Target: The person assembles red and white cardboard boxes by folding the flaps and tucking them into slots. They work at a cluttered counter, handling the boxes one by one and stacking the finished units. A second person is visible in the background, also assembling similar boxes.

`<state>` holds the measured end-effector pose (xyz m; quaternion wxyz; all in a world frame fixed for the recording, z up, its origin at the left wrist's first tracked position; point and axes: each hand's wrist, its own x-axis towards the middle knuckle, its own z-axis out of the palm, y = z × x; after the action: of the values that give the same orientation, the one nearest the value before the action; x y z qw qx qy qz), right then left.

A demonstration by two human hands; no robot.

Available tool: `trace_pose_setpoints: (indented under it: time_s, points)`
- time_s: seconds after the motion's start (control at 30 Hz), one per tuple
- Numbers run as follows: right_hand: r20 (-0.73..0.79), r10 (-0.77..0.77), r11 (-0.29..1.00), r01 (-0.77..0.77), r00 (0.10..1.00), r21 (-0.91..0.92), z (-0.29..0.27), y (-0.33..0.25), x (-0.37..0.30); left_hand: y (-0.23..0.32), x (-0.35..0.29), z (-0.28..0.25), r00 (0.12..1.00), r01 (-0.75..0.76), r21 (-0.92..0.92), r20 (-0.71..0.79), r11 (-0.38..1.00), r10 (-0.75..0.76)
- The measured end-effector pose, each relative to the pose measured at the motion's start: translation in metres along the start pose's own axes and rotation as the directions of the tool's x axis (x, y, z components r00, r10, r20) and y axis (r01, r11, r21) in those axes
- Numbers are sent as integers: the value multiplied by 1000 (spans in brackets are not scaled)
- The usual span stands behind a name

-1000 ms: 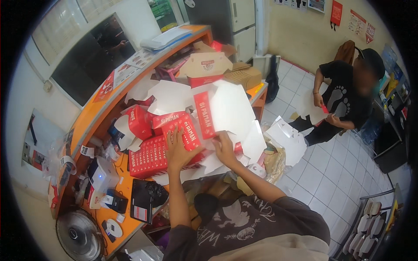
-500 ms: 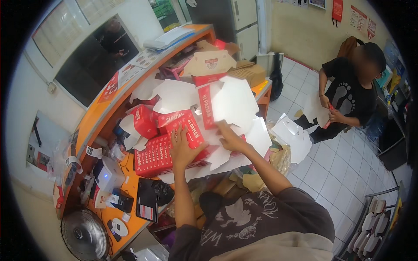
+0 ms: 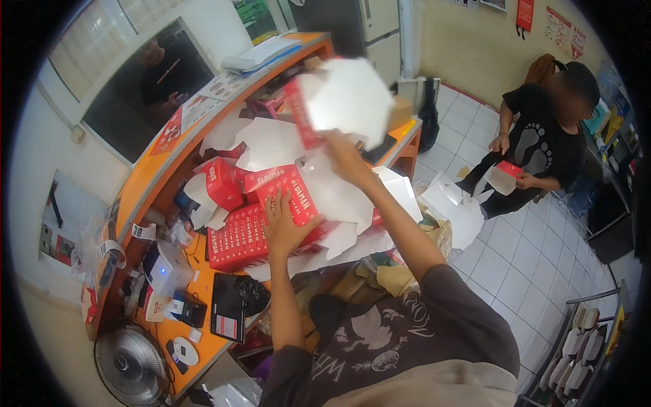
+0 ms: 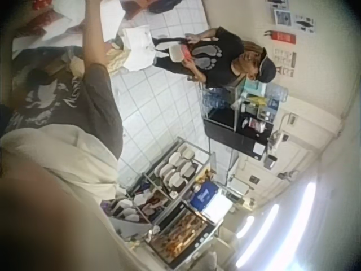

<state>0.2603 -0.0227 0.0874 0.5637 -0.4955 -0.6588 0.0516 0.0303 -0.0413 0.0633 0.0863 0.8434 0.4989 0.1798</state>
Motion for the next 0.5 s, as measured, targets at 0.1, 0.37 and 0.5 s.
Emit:
trace_pose_setpoints:
  time_s: [0.1, 0.37, 0.5]
  points:
    - [41, -52, 998, 51, 998, 21, 2, -7, 5, 2, -2, -5, 1000, 26, -11, 13, 1000, -26]
    - [547, 223, 974, -165, 807, -153, 22, 19, -131, 3, -1, -2, 1000, 18, 15, 14, 1000, -18]
    - [314, 108, 994, -102, 943, -36, 56, 15, -156, -3, -4, 0, 1000, 13, 70, 10, 997, -14]
